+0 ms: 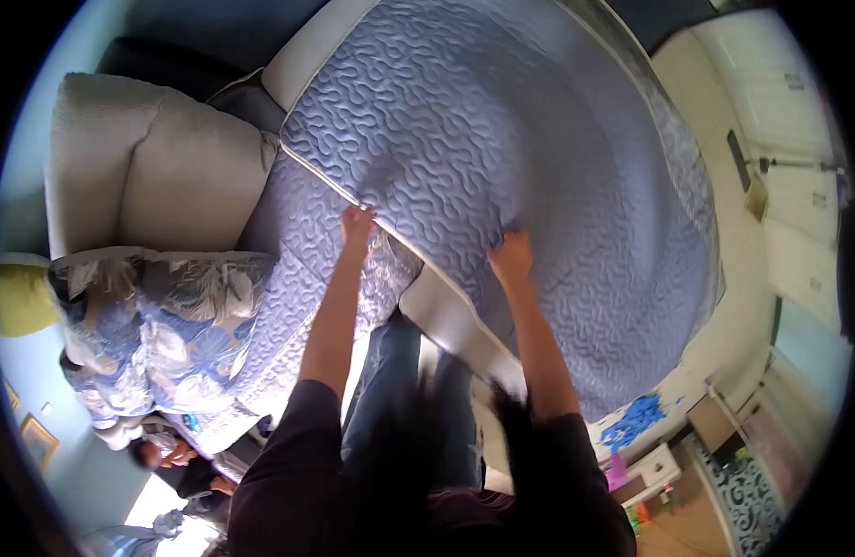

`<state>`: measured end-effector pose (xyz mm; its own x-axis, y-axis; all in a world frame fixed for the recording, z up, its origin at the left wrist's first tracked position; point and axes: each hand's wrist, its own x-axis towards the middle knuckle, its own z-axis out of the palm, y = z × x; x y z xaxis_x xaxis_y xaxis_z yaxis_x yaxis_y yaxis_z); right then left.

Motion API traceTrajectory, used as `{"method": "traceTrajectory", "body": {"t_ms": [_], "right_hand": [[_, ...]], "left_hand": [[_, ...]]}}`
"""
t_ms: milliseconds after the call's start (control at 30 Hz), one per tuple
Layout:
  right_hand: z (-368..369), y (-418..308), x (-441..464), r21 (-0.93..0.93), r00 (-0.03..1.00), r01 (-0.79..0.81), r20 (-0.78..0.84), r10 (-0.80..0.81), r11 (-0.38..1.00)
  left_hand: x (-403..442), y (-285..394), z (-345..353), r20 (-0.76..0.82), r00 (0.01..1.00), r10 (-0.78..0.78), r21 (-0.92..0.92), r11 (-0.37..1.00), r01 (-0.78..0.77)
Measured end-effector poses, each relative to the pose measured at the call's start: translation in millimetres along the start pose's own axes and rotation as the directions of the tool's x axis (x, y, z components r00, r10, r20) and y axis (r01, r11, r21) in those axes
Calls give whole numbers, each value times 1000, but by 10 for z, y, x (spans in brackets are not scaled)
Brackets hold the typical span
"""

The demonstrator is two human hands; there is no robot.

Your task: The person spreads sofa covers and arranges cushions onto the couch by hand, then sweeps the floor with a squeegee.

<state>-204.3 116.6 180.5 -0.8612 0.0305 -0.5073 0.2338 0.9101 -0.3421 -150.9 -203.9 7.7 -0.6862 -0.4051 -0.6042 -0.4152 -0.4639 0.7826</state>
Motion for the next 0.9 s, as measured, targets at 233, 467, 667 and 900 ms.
{"method": "traceTrajectory", "body": {"t_ms": [233,467,667,900], "right_hand": [[328,-698,899,48,996,91,-28,-90,995],[406,-2278,2075,-62,851,524,-18,-525,850],[563,-3702,2940,-358,751,618,6,-660,700],[802,-3977,3300,-455,845,501,76,-529,736]], "left_hand": [[920,1632,176,-325,939,116,-30,991,-133],[1462,2243,-60,-205,978,31,57,998,-20],[1621,2080,-318,-78,997,-10,122,992,20],[1634,2311,-290,-155,988,-26,11,1000,28]]}}
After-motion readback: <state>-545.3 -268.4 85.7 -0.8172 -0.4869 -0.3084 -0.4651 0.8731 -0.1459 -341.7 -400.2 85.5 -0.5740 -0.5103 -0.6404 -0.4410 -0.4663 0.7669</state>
